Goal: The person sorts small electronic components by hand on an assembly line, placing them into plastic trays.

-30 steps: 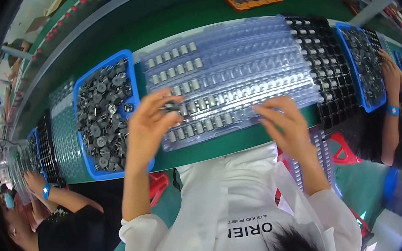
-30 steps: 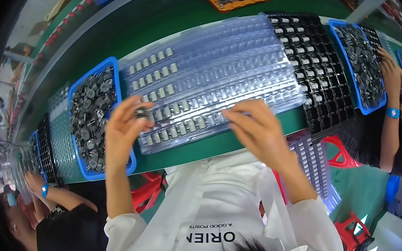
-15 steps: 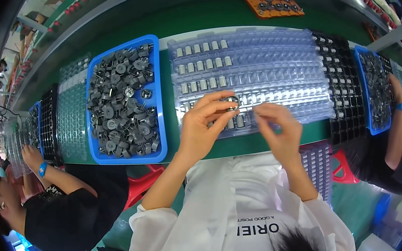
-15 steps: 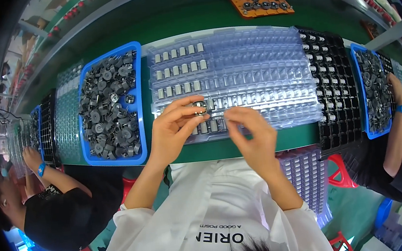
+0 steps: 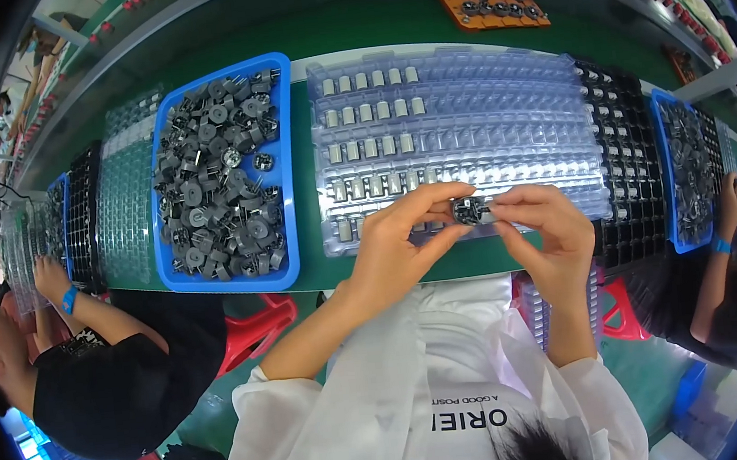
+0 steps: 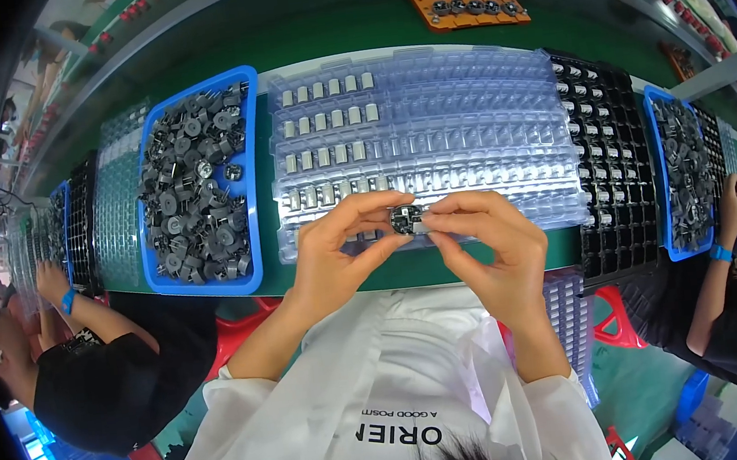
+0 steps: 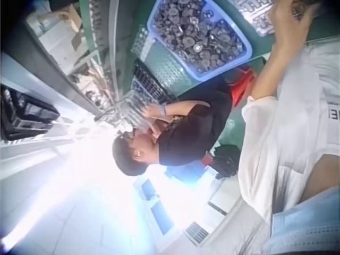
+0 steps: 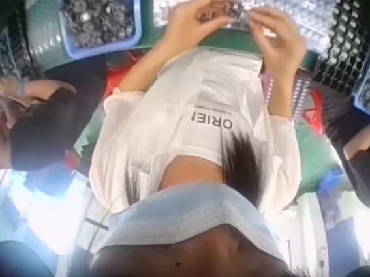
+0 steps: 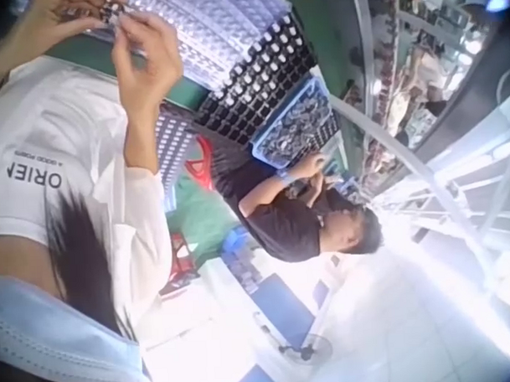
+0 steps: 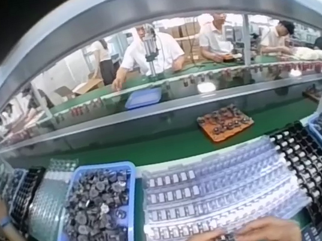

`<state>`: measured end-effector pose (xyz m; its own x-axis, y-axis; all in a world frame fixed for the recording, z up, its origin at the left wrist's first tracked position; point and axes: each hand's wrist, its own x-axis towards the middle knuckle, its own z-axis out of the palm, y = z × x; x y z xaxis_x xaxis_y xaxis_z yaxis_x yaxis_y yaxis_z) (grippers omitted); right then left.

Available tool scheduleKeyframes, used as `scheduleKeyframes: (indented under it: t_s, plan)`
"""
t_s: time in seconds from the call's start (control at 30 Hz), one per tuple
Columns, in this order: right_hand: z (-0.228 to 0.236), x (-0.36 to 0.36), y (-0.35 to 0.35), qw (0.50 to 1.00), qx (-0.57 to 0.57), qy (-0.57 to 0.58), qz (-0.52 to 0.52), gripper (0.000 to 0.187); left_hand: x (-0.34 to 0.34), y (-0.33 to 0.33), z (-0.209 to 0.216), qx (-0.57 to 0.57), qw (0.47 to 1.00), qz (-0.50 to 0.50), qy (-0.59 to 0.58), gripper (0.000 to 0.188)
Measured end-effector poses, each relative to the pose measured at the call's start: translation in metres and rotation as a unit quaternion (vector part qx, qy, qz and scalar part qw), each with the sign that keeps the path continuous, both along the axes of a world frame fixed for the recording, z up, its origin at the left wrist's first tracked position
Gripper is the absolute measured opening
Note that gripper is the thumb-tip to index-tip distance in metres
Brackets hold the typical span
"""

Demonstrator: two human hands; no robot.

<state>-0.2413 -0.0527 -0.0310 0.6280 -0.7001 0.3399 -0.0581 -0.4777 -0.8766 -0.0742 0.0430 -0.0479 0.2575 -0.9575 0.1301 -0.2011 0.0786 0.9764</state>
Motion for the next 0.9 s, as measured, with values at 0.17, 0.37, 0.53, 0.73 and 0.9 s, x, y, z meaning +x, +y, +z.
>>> scheduleKeyframes:
  t_s: [0.17,0.37,0.53,0.73,0.9]
  plan:
    - [0.0004,-0.0011,0.0008,0.999,-0.035,-0.008,-0.027,0.024,-0.0020,-0.0022,-0.0001,-0.020,1.000,-0.004,-0.021,0.041]
    - [-0.0014,0.0005,-0.0001,0.998,-0.061,-0.006,-0.007,0.022,-0.0046,0.0005,-0.0005,-0.045,0.998,0.005,-0.054,0.044]
    - [0.0011,-0.0021,-0.0010,0.998,-0.061,0.018,-0.004,0.021,-0.0053,0.0008,-0.0011,-0.054,0.994,-0.003,-0.098,0.046]
    - [0.0019,-0.0007,-0.0035,0.997,-0.066,0.037,0.012,0.020,-0.0055,0.0013,-0.0023,-0.042,0.991,-0.005,-0.124,0.047]
    - [0.0039,0.0008,-0.0071,0.994,-0.082,0.071,0.029,0.017,-0.0018,0.0003,-0.0005,-0.018,0.993,-0.017,-0.115,0.044]
